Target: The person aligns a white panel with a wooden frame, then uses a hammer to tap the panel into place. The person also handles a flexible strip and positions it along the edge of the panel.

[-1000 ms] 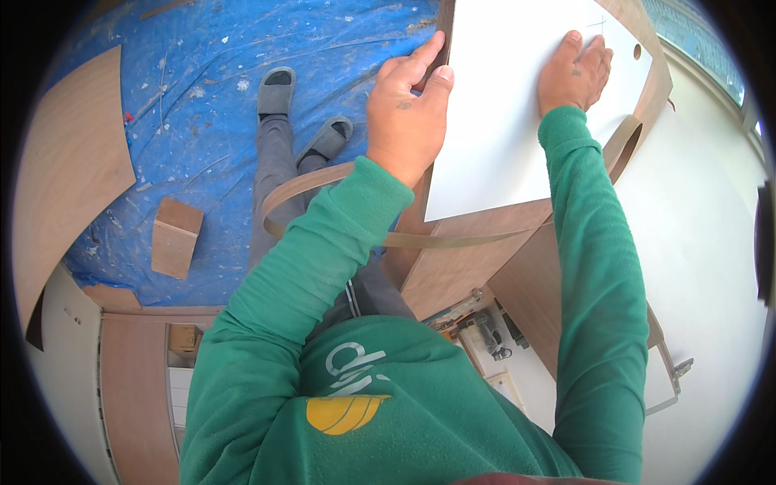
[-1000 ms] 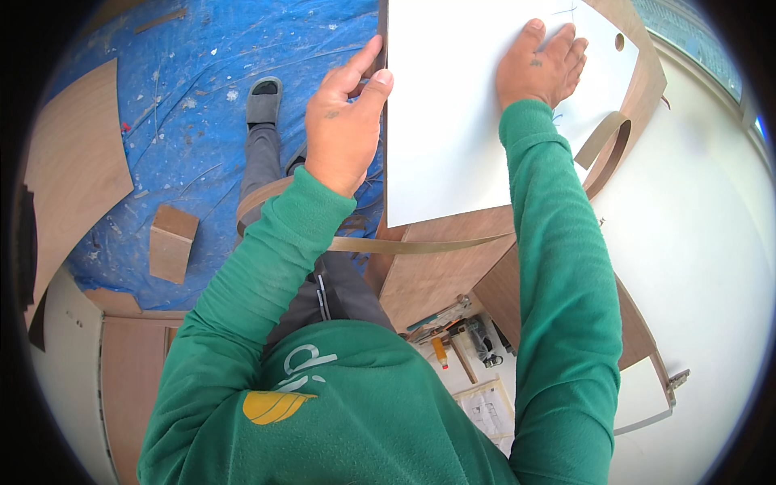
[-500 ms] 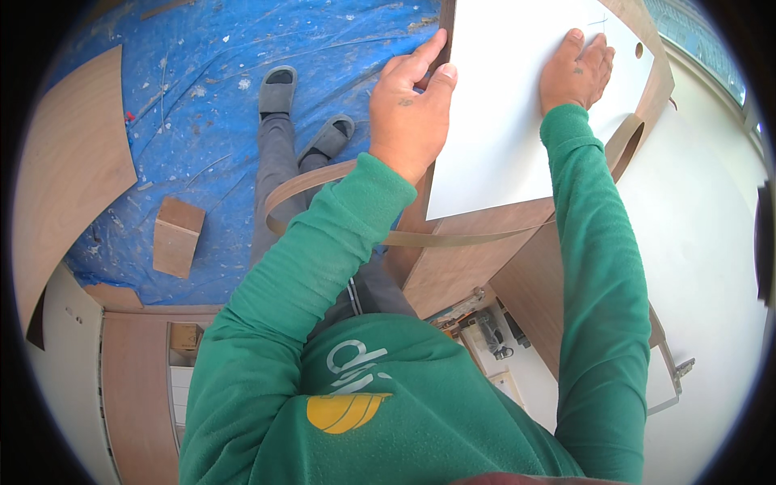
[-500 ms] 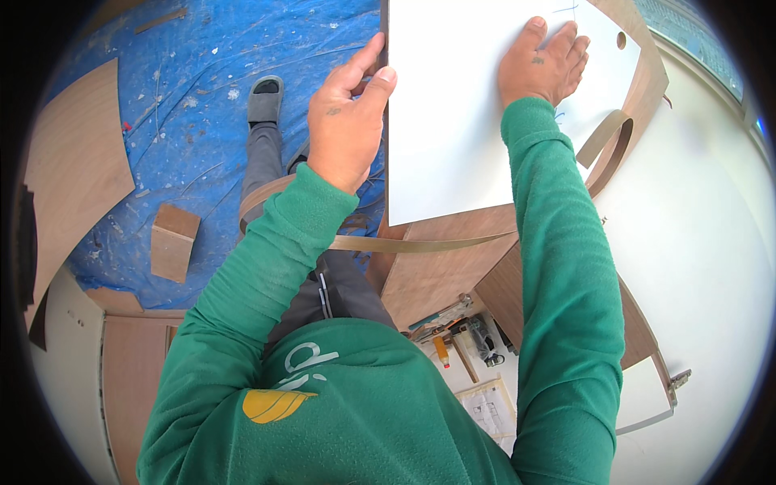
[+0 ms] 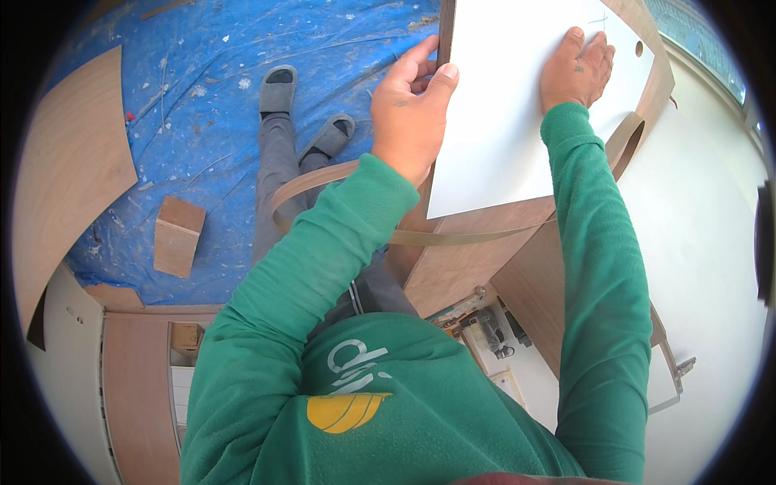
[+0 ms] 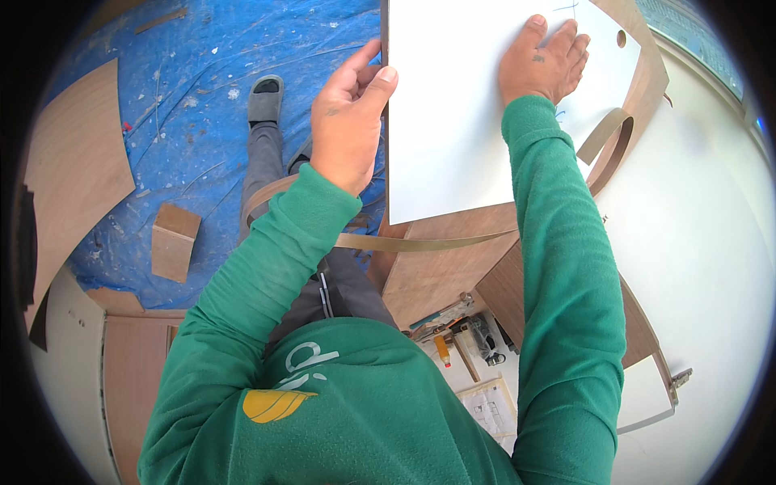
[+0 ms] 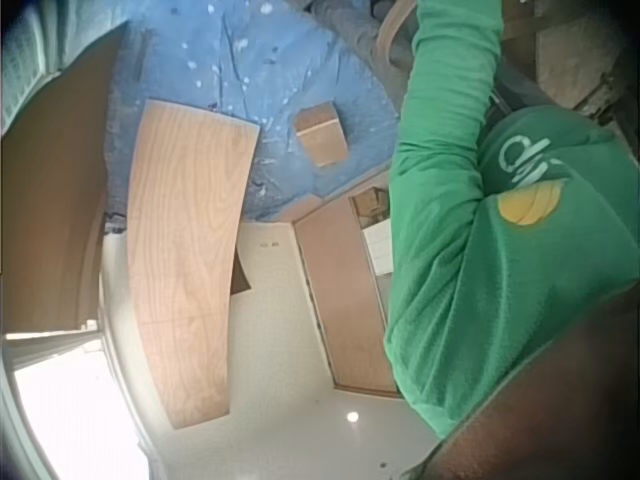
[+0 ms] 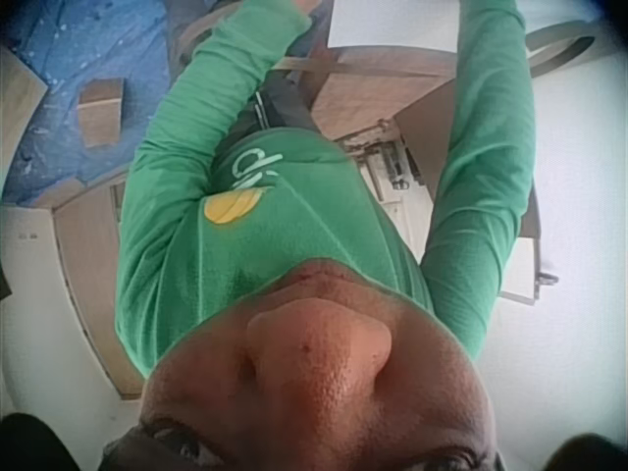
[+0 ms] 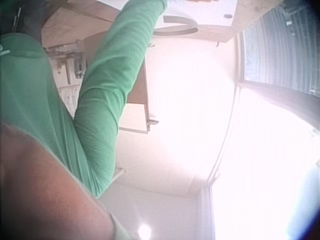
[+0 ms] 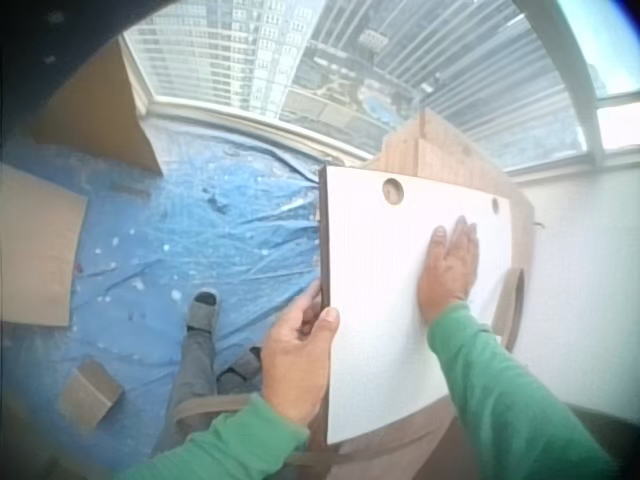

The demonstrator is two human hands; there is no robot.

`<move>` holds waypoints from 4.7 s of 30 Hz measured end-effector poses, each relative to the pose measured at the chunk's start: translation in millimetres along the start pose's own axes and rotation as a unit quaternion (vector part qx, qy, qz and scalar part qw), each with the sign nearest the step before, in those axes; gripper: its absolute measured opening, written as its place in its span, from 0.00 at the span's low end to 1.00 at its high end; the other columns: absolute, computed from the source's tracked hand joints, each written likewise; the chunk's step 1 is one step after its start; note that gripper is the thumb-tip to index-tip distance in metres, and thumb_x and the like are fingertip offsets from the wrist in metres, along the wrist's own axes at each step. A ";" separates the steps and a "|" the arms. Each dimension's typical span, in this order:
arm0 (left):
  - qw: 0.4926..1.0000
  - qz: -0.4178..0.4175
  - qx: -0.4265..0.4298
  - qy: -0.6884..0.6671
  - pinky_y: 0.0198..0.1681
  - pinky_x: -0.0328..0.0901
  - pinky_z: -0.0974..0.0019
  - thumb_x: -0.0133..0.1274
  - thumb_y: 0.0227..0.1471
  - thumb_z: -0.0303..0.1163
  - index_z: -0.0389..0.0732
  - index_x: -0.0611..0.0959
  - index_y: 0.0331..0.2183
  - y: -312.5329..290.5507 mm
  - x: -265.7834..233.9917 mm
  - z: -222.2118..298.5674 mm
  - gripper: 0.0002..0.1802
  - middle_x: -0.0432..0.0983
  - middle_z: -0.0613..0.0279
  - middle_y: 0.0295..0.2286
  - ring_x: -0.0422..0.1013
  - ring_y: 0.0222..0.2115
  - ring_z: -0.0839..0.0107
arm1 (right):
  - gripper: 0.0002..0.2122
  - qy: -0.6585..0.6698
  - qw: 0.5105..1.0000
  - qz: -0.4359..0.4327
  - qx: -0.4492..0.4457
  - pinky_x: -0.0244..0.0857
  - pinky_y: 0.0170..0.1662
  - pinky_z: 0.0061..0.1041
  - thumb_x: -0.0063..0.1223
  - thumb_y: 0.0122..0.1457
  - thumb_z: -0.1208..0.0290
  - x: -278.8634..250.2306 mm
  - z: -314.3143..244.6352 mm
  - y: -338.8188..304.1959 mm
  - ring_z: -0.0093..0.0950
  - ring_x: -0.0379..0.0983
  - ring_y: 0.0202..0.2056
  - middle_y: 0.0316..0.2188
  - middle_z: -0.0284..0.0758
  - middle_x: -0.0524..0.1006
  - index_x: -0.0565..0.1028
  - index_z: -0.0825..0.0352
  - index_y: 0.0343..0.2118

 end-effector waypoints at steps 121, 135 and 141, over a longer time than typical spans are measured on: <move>0.979 -0.131 -0.158 0.024 0.35 0.67 0.75 0.54 0.67 0.40 0.35 0.79 0.49 -42.2 -49.2 -55.9 0.18 0.77 0.68 0.33 0.69 0.31 0.82 | 0.33 -0.069 0.995 0.041 -0.057 0.35 0.74 0.38 0.31 0.73 0.49 12.8 25.7 13.7 0.48 0.46 0.72 0.70 0.55 0.54 0.57 0.74 0.69; 0.961 -0.134 -0.243 0.008 0.41 0.67 0.74 0.54 0.67 0.39 0.33 0.79 0.49 -80.9 -68.0 -83.3 0.18 0.79 0.65 0.38 0.71 0.37 0.82 | 0.34 -0.080 0.992 0.063 -0.078 0.37 0.74 0.38 0.31 0.72 0.49 17.0 27.5 19.7 0.48 0.48 0.71 0.69 0.55 0.58 0.59 0.76 0.67; 0.969 -0.125 -0.212 0.008 0.29 0.61 0.75 0.54 0.67 0.43 0.36 0.78 0.50 -84.6 -62.7 -84.6 0.20 0.72 0.73 0.27 0.63 0.25 0.85 | 0.34 -0.077 0.993 0.051 -0.067 0.36 0.74 0.38 0.31 0.72 0.48 14.5 24.5 17.8 0.47 0.46 0.72 0.69 0.54 0.56 0.58 0.75 0.68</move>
Point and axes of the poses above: each hand's wrist, its own y-axis towards the middle knuckle, its own x-axis out of the palm, z = x × y, the point moved 4 cm from there along y, towards the middle knuckle
